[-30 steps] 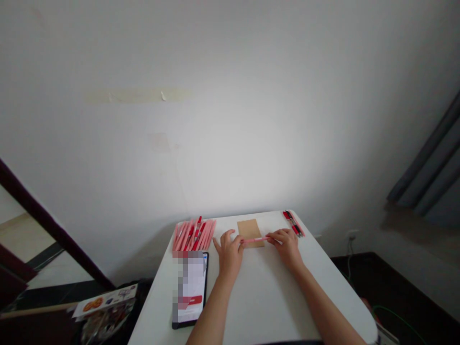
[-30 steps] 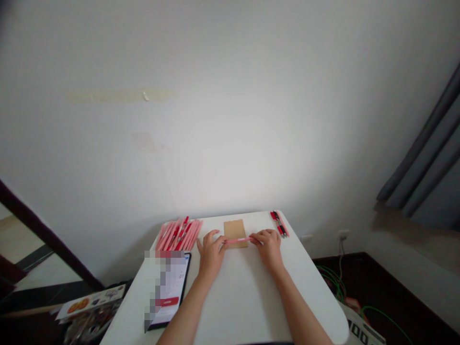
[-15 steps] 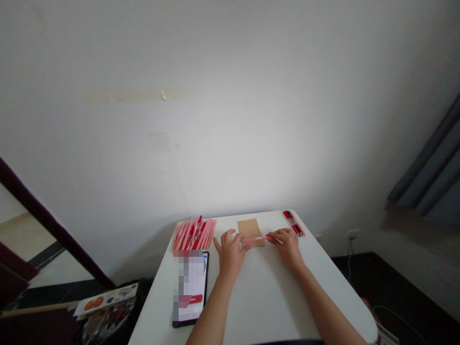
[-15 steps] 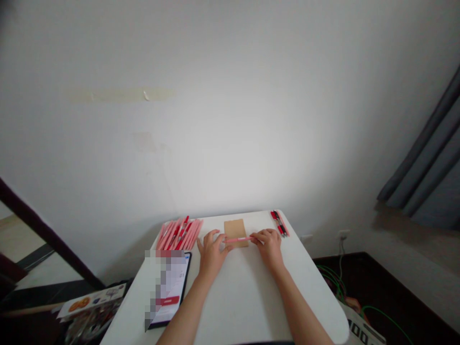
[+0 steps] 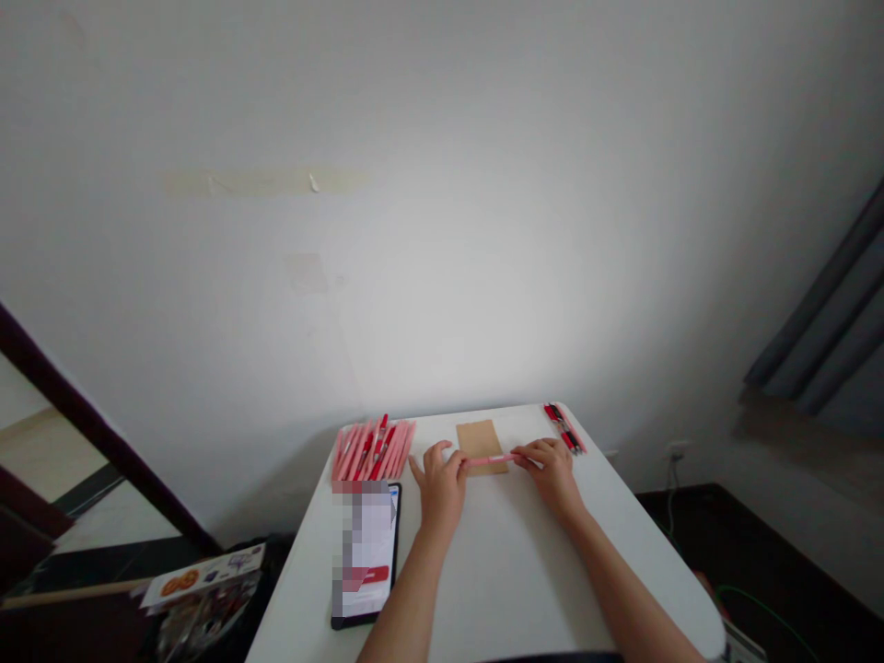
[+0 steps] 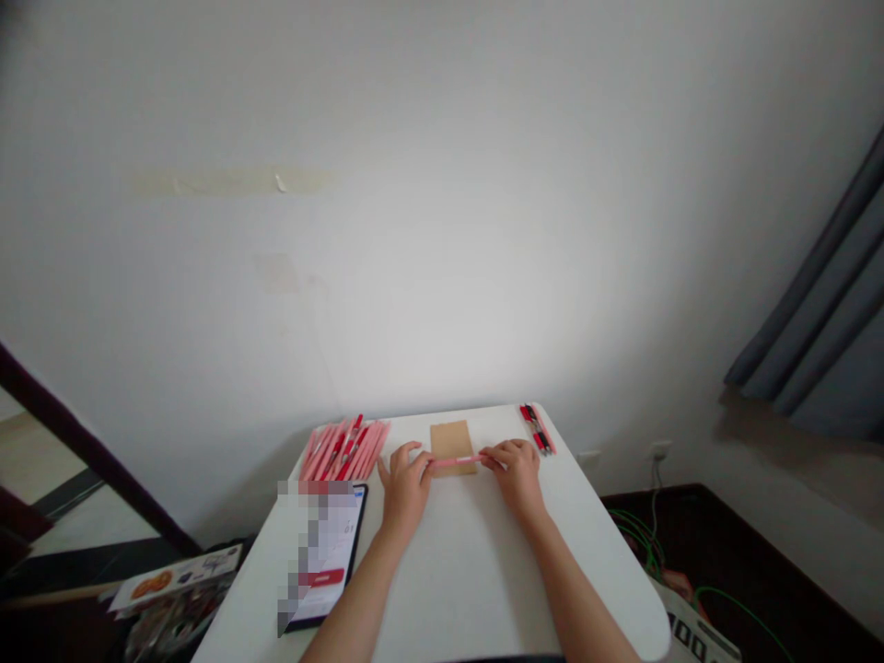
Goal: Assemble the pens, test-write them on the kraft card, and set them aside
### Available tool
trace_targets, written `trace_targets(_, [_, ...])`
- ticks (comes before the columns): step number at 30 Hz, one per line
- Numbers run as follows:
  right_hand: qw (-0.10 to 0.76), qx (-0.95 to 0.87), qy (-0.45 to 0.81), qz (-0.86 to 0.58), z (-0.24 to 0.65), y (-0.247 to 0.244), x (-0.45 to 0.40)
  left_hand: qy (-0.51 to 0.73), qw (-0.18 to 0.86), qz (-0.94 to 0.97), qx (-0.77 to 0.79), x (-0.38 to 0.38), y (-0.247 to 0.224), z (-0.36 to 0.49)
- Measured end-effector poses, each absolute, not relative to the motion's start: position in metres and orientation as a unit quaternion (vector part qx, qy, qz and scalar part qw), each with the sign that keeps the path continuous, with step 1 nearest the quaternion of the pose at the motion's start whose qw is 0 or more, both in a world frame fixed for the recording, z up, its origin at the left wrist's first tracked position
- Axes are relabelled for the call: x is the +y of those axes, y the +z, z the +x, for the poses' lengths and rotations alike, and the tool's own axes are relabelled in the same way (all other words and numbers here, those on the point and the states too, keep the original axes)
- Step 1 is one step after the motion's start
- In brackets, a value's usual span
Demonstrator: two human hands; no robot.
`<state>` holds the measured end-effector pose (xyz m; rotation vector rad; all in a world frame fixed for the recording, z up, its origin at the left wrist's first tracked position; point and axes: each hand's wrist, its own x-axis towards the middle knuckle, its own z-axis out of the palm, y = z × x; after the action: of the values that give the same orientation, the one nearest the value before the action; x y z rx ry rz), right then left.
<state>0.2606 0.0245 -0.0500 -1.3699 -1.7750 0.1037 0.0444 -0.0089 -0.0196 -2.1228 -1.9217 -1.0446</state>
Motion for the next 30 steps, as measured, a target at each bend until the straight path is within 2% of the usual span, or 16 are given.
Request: trace_targets(30, [0.437, -0.714, 0.045, -0.545, 0.2636, -0.052, 0.0273, -0.345, 0.035, -0.703, -0.621, -0.0072, -0.0218, 0.0432])
